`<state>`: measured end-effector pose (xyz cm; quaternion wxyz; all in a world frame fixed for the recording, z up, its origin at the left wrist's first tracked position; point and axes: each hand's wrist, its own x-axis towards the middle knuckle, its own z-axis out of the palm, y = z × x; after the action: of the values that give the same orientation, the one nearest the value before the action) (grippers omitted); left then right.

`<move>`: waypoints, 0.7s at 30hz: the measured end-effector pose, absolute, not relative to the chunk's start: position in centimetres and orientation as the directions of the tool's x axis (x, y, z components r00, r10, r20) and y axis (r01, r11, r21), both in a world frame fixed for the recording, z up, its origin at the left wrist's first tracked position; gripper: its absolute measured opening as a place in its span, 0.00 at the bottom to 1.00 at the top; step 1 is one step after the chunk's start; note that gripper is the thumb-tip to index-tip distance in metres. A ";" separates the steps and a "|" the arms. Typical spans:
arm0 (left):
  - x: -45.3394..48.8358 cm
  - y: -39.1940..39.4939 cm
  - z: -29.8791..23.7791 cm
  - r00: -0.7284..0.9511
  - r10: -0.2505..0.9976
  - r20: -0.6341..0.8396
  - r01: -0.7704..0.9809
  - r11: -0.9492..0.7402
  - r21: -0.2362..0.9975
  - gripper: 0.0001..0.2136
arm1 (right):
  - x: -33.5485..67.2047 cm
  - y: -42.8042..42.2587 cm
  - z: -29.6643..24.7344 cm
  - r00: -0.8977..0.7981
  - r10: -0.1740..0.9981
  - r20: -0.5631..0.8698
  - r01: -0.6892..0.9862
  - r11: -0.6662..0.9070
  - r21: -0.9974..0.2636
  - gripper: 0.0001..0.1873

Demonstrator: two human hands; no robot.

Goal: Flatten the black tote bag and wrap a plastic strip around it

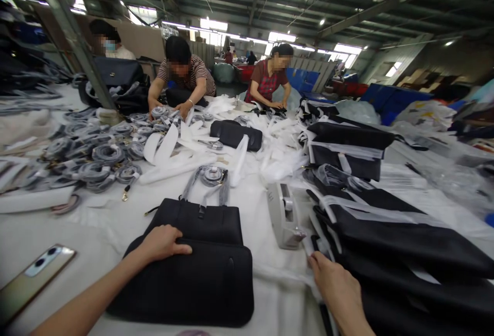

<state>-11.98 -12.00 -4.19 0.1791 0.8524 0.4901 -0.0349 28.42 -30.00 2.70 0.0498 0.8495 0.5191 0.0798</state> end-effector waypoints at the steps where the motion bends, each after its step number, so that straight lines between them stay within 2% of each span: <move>1: -12.0 -11.9 -4.2 0.519 0.822 -0.235 0.847 -0.458 0.269 0.35 | 28.3 -30.0 2.7 0.444 0.885 0.137 0.857 -0.464 0.222 0.16; 4: -11.9 -11.9 -4.3 0.520 0.824 -0.226 0.847 -0.462 0.264 0.36 | 28.7 -30.4 3.6 0.385 0.860 0.334 0.819 -0.486 0.305 0.19; 7: -11.8 -11.8 -4.2 0.505 0.833 -0.226 0.855 -0.447 0.263 0.35 | 28.3 -30.5 5.3 0.218 0.772 0.597 0.809 -0.485 0.333 0.22; 9: -11.8 -11.8 -4.1 0.497 0.835 -0.235 0.859 -0.435 0.270 0.35 | 26.0 -29.7 5.9 0.152 0.680 0.717 0.859 -0.450 0.244 0.22; 11: -11.8 -11.7 -3.9 0.496 0.834 -0.241 0.859 -0.430 0.278 0.34 | 21.8 -28.2 5.5 0.162 0.639 0.752 0.953 -0.298 0.048 0.21; 13: -11.9 -11.6 -3.8 0.497 0.835 -0.235 0.857 -0.430 0.285 0.35 | 16.4 -26.1 3.8 0.088 0.708 0.701 0.994 -0.020 -0.105 0.22; 14: -12.0 -11.6 -3.8 0.497 0.837 -0.228 0.856 -0.430 0.288 0.35 | 13.6 -24.9 2.6 0.015 0.775 0.632 0.983 0.105 -0.152 0.23; 16: -12.1 -11.6 -4.0 0.501 0.841 -0.206 0.850 -0.433 0.298 0.36 | 8.7 -22.5 -0.1 -0.105 0.864 0.492 0.944 0.242 -0.224 0.26; 18: -12.2 -11.5 -4.2 0.504 0.844 -0.180 0.843 -0.437 0.313 0.35 | 5.4 -20.2 -2.7 -0.149 0.923 0.354 0.930 0.252 -0.266 0.28; 21: -12.1 -11.6 -4.3 0.508 0.852 -0.128 0.826 -0.440 0.351 0.31 | 3.7 -17.6 -5.2 -0.111 0.970 0.215 0.960 0.161 -0.229 0.30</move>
<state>-12.10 -11.58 -4.26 0.1874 0.8480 0.4947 0.0336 3.67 -17.59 -5.16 -0.1584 0.6475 0.7452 -0.0161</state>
